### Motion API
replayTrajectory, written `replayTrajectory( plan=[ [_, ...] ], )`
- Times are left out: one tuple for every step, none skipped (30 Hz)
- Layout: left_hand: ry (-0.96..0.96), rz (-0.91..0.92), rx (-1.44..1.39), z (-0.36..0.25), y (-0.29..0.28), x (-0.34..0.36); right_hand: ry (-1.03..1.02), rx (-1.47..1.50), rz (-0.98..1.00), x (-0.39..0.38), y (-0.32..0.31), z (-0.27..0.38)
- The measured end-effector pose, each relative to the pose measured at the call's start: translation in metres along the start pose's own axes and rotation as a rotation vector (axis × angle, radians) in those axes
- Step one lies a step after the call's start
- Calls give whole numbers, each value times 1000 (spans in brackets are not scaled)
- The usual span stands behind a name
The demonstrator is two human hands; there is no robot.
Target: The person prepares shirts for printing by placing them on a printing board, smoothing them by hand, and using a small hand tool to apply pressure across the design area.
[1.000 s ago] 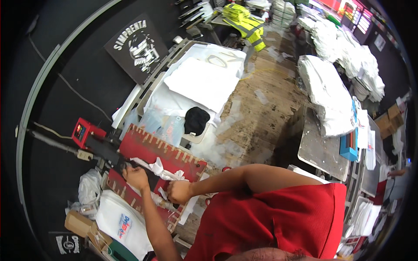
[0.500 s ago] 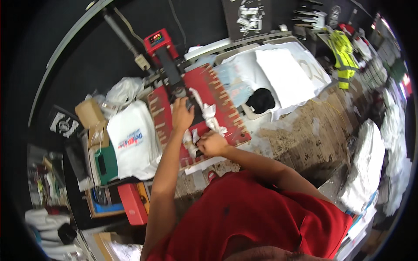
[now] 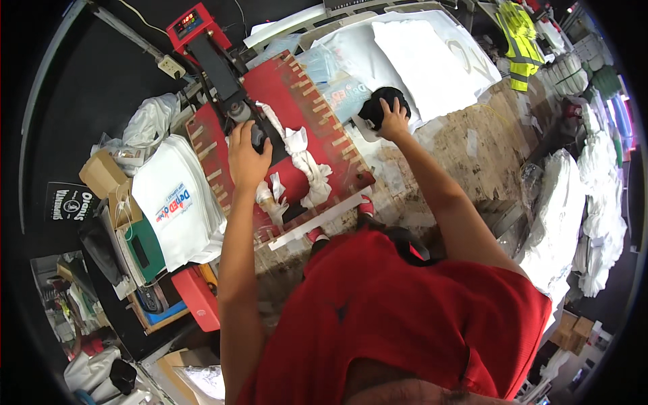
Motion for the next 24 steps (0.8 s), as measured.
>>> replayTrajectory(
  plan=[
    [3, 0, 1, 2, 2, 1, -102, -179, 66, 6, 21, -6],
    [8, -1, 11, 0, 2, 1, -172, -253, 82, 10, 29, -7],
    [1, 12, 21, 2, 4, 1, -183, -260, 202, 10, 39, -11],
    [21, -16, -6, 2, 3, 3, -192, -256, 189, 17, 45, -12],
    [38, -42, -34, 1, 2, 2, -202, -253, 180, 18, 48, -10],
    [44, -52, -62, -1, 0, 2, -200, -209, 97, 18, 44, -10],
    [40, -36, -57, 0, 1, -1, -198, -202, 112, 10, 50, -9],
    [30, -44, -43, 1, 0, 0, -212, -184, 73, 10, 50, -7],
    [21, -54, -30, 2, -1, 1, -225, -167, 32, 8, 48, -7],
    [26, -52, -31, 1, 0, 1, -206, -78, 69, 5, 50, -10],
    [27, -53, -36, 1, 1, 2, -206, -79, 61, 7, 48, -15],
    [28, -53, -44, 0, 1, 1, -201, -10, 74, 8, 49, -25],
    [33, -59, -48, -1, 2, 2, -196, 58, 86, 10, 48, -36],
    [40, -66, -43, -1, 1, 1, -180, 233, 29, 11, 32, -45],
    [50, -73, -37, -1, 0, 0, -236, 341, -158, 9, 3, -47],
    [54, -81, -38, -1, -3, -3, -57, 587, -68, 9, -2, -67],
    [100, -150, -18, -2, -13, -7, 122, 834, 29, 0, -25, -69],
    [159, -213, -15, -10, -18, -8, 172, 1335, 38, 0, -30, -77],
    [172, -215, -26, -15, -18, -11, 204, 1560, 217, -9, -32, -89],
    [151, -303, -104, -19, -25, -18, 305, 1761, 208, -26, -46, -95],
    [129, -389, -186, -24, -30, -25, 406, 1962, 192, -43, -59, -97],
    [-38, -261, -452, -42, -18, -31, 356, 2153, 181, -62, -86, -82],
    [-82, -134, -750, -56, 3, -45, 359, 2155, 161, -75, -97, -70],
    [58, 114, -797, -103, 14, -53, 401, 2250, 171, -87, -100, -61]
  ],
)
Point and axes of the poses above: each hand's wrist, its own x-axis towards the middle knuckle, its own y-axis out of the palm, z = x × y, the point moved 8 cm from there along x, towards the middle knuckle, and after that the axes turned 7 degrees about -x, right-handed, at the moved point
